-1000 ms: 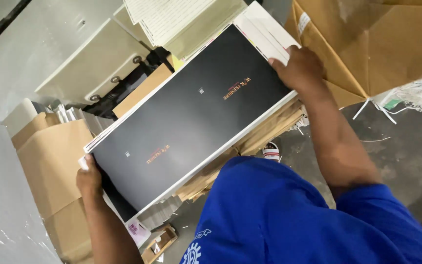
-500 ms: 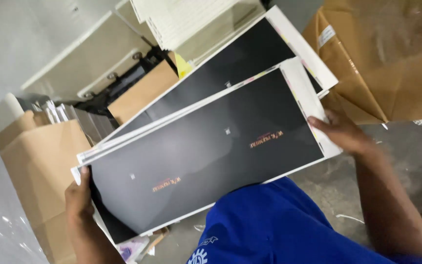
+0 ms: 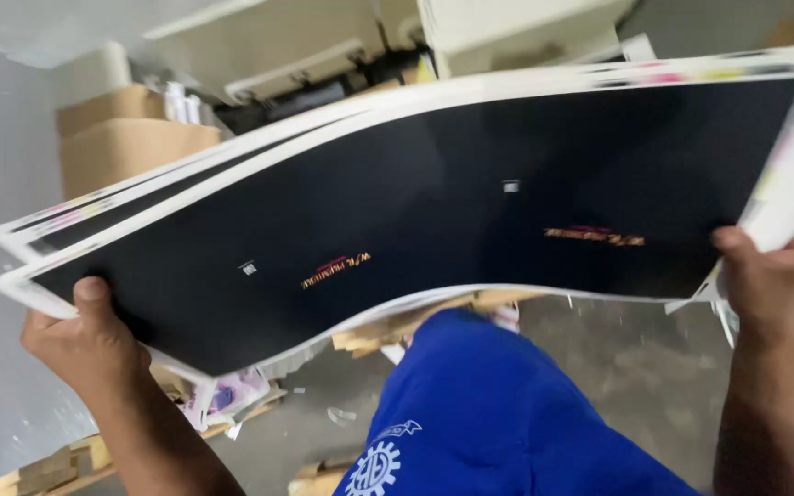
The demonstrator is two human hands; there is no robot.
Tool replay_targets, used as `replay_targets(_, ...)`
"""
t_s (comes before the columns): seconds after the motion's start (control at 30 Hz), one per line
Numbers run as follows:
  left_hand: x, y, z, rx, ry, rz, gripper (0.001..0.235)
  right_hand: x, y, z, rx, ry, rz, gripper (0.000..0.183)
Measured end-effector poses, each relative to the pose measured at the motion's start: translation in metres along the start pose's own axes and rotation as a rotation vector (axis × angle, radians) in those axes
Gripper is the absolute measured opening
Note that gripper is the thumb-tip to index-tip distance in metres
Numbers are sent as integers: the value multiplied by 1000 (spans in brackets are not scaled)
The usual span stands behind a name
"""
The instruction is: Checking and organizing a stack of printed black and white sheets on a print shop floor.
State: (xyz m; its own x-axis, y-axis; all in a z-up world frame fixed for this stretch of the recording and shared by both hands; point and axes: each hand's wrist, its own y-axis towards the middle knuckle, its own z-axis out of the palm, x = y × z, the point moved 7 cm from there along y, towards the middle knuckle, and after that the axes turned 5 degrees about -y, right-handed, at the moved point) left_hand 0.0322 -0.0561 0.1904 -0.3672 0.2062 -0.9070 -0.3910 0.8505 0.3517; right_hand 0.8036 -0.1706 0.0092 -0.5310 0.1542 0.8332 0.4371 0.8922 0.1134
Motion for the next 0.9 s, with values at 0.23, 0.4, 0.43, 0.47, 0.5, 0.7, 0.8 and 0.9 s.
replay_targets(0.23,79,-4,-24,87,-180,186,80,108,79,28,64,698,-248,76)
replay_targets(0.4,57,-21,12,142,-398,166,84,-5,107,47,-41,611,-172,79)
replay_targets(0.43,55,-22,14,121,-484,168,85,30,104,47,-27,553,-253,86)
replay_targets(0.47,56,-23,11,128,-491,170,85,34,104,47,-37,549,-254,86)
replay_targets(0.5,58,-24,9,130,-493,172,83,40,104,49,-9,611,-268,88)
replay_targets(0.7,60,-16,1,205,-540,163,74,36,104,44,54,730,-216,93)
replay_targets(0.8,71,5,-4,164,-614,51,72,68,114,22,173,821,-258,93)
replay_targets(0.9,51,5,8,203,-711,-6,73,117,107,28,339,955,-351,86)
